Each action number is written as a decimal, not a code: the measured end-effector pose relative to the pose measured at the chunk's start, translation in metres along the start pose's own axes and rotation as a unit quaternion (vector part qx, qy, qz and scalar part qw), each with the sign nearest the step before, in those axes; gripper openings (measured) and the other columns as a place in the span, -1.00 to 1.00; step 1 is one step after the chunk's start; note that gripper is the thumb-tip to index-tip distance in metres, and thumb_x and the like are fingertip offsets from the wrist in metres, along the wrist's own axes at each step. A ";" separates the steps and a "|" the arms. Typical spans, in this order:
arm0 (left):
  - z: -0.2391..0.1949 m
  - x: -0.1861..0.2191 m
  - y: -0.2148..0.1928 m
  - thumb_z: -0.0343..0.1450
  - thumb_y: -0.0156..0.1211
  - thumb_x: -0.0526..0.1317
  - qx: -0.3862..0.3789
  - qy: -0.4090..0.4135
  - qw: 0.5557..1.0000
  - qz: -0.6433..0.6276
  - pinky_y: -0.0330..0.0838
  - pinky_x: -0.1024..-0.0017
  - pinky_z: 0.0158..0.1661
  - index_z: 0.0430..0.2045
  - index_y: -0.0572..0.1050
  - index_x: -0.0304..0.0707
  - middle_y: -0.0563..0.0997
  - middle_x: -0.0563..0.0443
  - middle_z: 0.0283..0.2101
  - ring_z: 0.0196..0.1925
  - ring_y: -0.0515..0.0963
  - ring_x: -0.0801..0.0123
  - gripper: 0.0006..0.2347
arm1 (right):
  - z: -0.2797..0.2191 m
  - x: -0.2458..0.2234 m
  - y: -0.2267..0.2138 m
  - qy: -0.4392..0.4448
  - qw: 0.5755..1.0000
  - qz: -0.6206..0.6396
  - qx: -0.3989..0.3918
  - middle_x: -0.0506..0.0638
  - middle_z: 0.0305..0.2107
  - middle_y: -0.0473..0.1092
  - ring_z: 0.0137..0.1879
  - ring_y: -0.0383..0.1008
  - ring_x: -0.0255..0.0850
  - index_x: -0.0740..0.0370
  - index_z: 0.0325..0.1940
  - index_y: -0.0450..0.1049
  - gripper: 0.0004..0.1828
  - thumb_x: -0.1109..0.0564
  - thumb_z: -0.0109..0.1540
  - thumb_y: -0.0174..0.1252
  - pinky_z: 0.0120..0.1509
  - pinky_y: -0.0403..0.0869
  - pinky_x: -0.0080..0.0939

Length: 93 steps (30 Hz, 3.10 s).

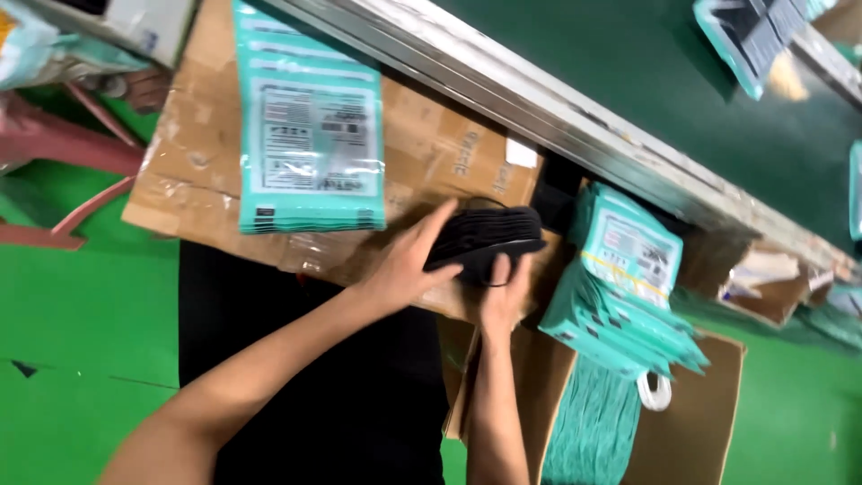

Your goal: The recorder is packaging black face masks into individual green plastic pouches at a manufacturing facility.

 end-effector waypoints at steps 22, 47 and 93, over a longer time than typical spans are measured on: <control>0.001 0.027 -0.120 0.43 0.23 -0.39 0.074 0.209 0.929 0.296 0.47 0.19 -0.31 -0.40 0.49 -0.43 0.50 -0.16 -0.32 -0.25 0.55 0.05 -0.94 | 0.034 -0.116 0.107 0.112 0.947 0.279 -0.113 -0.18 -0.33 0.46 -0.23 0.41 -0.46 0.27 0.03 0.45 -0.67 0.27 0.20 0.32 -0.09 0.40 -0.45; -0.023 -0.011 -0.044 0.42 0.26 -0.29 0.199 -0.125 0.934 -0.271 0.51 0.47 -0.04 -0.12 0.54 -0.46 0.65 0.02 -0.11 -0.09 0.62 0.44 -0.78 | 0.017 -0.105 0.066 0.220 0.898 0.380 0.018 -0.04 -0.19 0.49 -0.26 0.44 -0.33 0.25 0.05 0.48 -0.73 0.25 0.26 0.21 -0.22 0.42 -0.35; -0.004 0.092 -0.078 0.38 0.28 -0.41 0.090 0.069 0.991 -0.069 0.54 0.47 -0.19 -0.36 0.59 -0.46 0.69 -0.05 -0.26 -0.24 0.69 0.36 -0.95 | 0.029 -0.138 0.001 0.104 0.908 0.405 -0.029 0.00 -0.23 0.40 -0.11 0.39 -0.32 0.37 -0.17 0.45 -0.92 0.29 0.32 0.22 0.04 0.39 -0.30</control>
Point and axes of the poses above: each hand's wrist, its own z-axis towards the middle knuckle, its own y-axis out of the palm, x = y × z, the point moved 7 cm from there along z, towards the middle knuckle
